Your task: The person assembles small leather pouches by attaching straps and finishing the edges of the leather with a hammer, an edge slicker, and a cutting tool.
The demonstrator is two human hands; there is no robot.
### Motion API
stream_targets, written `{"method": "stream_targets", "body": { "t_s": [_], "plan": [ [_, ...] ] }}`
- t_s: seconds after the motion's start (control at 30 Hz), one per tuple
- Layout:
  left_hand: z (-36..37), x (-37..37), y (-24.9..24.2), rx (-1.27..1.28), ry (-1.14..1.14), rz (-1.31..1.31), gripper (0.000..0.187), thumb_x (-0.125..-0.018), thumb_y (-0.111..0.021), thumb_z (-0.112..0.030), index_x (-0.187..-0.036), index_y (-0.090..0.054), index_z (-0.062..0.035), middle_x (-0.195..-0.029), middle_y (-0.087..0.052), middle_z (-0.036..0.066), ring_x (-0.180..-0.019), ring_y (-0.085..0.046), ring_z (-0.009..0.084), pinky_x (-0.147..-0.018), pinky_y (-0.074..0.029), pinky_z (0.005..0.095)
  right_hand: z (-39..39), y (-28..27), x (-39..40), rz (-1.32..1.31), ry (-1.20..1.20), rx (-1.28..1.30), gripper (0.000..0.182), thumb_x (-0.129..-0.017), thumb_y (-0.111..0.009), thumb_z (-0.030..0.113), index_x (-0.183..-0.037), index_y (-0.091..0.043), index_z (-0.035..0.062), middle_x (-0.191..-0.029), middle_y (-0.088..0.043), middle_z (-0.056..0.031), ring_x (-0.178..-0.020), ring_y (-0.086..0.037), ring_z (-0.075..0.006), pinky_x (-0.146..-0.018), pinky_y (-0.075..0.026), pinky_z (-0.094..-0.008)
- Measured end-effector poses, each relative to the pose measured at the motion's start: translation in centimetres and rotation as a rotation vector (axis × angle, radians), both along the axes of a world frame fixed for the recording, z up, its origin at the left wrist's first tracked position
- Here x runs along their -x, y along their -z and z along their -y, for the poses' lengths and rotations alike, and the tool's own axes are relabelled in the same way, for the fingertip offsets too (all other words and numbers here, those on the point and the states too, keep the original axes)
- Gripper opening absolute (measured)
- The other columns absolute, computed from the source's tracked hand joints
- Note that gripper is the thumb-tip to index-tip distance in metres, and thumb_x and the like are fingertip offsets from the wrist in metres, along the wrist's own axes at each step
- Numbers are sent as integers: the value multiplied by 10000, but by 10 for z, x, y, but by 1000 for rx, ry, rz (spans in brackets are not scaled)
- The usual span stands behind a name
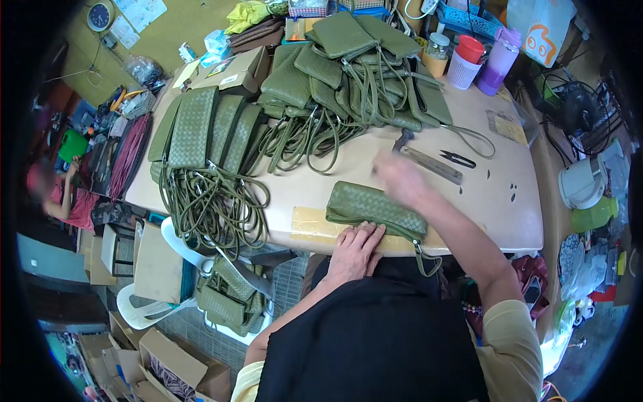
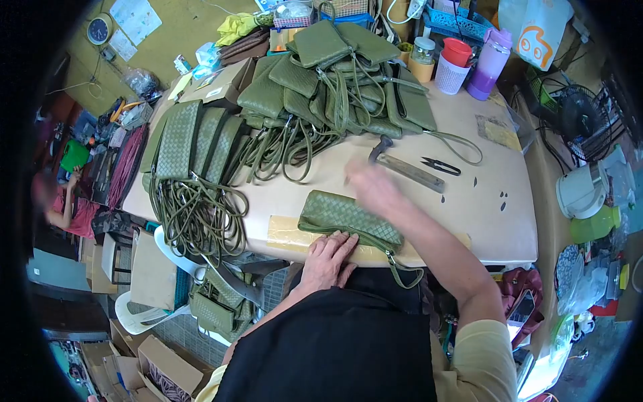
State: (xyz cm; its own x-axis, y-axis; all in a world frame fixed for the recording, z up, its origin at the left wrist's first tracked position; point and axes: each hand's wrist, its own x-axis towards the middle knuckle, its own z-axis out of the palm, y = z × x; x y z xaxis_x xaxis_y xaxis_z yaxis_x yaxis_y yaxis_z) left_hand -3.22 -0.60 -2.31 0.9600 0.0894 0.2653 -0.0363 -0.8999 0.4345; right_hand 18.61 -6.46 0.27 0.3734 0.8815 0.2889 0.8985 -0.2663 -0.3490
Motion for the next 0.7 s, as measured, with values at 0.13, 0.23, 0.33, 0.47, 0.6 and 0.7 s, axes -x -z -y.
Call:
{"method": "stream_targets", "body": {
  "t_s": [0.13,0.23,0.33,0.47,0.6,0.7],
  "plan": [
    [1,3,0,-29,-14,-8,623,-820,-685,-249,-1384,-466,-101,-1304,-510,120,-1220,-468,314,-1071,-340,459,-15,-33,29,-440,-73,-117,177,-773,-690,88,-935,-637,39,-901,-615,-143,-872,-614,-342,-791,-495,-395],
    [1,4,0,-21,-20,-224,628,-819,-686,-254,-1386,-463,-100,-1300,-513,124,-1223,-464,319,-1073,-337,466,-24,-10,43,-491,-346,-11,177,-778,-663,100,-949,-642,63,-960,-626,-154,-930,-618,-351,-823,-498,-422],
    [1,3,5,-13,-3,-13,617,-823,-683,-264,-1377,-470,-97,-1296,-513,125,-1231,-455,325,-1082,-323,479,-29,-2,6,-205,-83,-38,160,-785,-658,113,-942,-644,85,-921,-644,-144,-903,-627,-353,-810,-501,-433],
    [-1,4,-7,26,3,36,564,-809,-702,-196,-1333,-522,-88,-1264,-535,134,-1202,-483,336,-1060,-363,463,-1,-28,-51,-178,308,-281,118,-826,-617,94,-939,-640,116,-864,-660,-154,-875,-639,-347,-763,-504,-447],
    [-24,15,-8,210,-100,309,471,-765,-723,-30,-1222,-622,-85,-1184,-571,168,-1047,-585,310,-861,-513,378,44,-13,-91,-86,586,-224,90,-848,-595,86,-926,-633,108,-822,-658,-178,-804,-640,-372,-710,-505,-472],
    [-53,18,-23,79,-268,269,475,-740,-726,-25,-1202,-639,-95,-1193,-568,160,-1073,-553,353,-956,-451,433,66,14,-102,115,489,-179,94,-832,-596,67,-919,-628,88,-797,-648,-197,-760,-637,-395,-691,-504,-488]
  ]
}}
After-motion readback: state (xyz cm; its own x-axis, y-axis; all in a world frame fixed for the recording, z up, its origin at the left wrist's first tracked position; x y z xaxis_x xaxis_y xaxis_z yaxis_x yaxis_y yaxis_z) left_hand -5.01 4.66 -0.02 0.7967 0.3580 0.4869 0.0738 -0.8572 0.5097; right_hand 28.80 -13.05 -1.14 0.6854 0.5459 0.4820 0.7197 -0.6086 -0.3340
